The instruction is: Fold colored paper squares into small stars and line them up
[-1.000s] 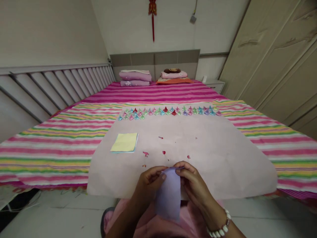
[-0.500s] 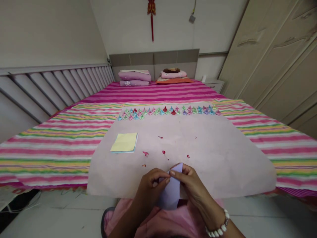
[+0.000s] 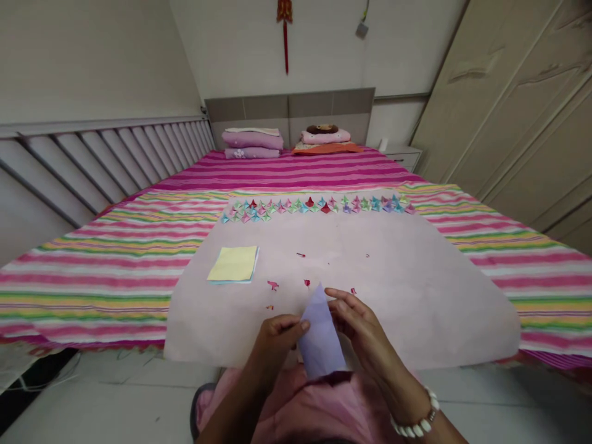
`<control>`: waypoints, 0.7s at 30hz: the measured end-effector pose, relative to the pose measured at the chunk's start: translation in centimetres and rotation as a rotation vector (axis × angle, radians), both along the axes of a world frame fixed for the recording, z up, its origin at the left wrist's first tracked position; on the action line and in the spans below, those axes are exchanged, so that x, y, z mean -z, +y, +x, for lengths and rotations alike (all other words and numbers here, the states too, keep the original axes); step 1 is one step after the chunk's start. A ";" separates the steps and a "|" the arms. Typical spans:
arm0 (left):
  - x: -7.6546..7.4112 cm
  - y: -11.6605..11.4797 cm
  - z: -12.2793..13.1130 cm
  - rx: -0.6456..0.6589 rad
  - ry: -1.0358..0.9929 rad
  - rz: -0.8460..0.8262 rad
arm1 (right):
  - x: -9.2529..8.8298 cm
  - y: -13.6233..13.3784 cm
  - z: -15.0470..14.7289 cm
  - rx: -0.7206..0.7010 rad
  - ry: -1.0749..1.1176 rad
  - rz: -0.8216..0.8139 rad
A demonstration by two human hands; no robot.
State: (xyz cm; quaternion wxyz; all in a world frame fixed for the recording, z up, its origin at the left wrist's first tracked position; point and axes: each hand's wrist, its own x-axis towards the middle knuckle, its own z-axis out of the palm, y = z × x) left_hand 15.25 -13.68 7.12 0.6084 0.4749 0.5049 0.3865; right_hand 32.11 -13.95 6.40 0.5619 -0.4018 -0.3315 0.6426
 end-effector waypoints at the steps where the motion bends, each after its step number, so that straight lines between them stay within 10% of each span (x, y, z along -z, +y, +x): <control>1: 0.1 0.1 -0.1 -0.037 -0.011 0.002 | 0.1 -0.1 0.1 -0.051 0.000 0.006; 6: 0.2 0.2 -0.3 -0.137 -0.048 -0.003 | 1.0 -0.5 -0.1 -0.278 -0.083 0.002; 21: -0.5 -0.1 0.0 -0.121 -0.074 -0.148 | 1.1 -0.6 -0.4 -0.046 -0.179 0.077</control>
